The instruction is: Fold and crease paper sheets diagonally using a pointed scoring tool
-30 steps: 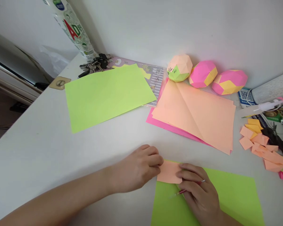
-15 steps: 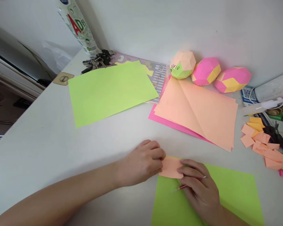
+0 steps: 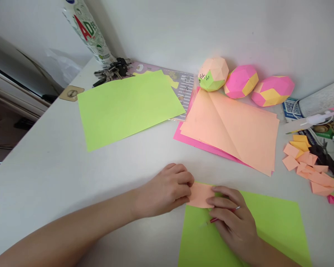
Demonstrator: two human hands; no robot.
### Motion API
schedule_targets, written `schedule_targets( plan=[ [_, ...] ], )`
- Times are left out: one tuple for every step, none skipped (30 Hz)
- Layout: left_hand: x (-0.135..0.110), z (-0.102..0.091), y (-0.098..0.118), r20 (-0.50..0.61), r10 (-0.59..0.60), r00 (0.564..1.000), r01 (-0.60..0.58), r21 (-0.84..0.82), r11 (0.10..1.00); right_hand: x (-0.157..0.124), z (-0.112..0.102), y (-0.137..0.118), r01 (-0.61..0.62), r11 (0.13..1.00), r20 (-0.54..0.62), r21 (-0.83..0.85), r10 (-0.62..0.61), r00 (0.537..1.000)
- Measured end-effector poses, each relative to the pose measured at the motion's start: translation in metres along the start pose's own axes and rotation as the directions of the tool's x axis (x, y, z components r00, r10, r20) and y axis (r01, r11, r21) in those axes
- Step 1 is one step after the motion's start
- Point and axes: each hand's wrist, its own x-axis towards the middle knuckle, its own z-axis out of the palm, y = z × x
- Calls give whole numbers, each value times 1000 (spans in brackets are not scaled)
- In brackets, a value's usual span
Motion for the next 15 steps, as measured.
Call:
schedule_targets(
  plan=[
    [0,0,0,1,2,1000,-2,4,1000,0,0,0,-1,1000,0,2,1,1000],
    [0,-1,0,2,5,1000,-5,16,1000,-1,0,0,-4,1000,2,2,4,1000],
    [0,-1,1,5,12,1000,-12,39,999,-1,0,0,-8,1000,7,2,8,1000],
    [0,-1,3,7,25,1000,-25,75,997,-1,0,0,-11,1000,10,2,11,1000],
    [-1,-2,5,12,39,999,-40,125,991,-2,0,0,-13,1000,11,2,13,1000],
    [-2,-1,9,21,51,998,-54,185,981,-2,1,0,-13,1000,13,3,13,1000],
    [-3,0,13,31,61,998,-67,247,967,-2,1,0,-12,1000,11,4,12,1000],
    [-4,1,18,38,68,997,-76,308,948,-2,1,0,-12,1000,9,4,12,1000],
    [-6,3,23,44,69,997,-80,364,928,-2,1,0,-12,1000,9,1,12,1000],
    [-8,5,29,47,66,997,-79,415,906,-1,0,0,-13,1000,10,-2,13,1000],
    [-11,8,34,54,58,997,-77,461,884,-1,0,0,-15,1000,12,-6,15,1000],
    [-13,11,39,63,46,997,-72,504,861,0,0,0,-17,1000,14,-8,17,1000],
    [-15,14,43,70,34,997,-66,542,838,0,0,-1,-21,1000,17,-9,21,1000],
    [-17,16,47,77,22,997,-62,573,817,0,-1,-1,-25,1000,20,-7,25,999],
    [-18,18,49,78,16,997,-60,595,801,0,-1,-1,-29,1000,20,-4,30,999]
  ],
)
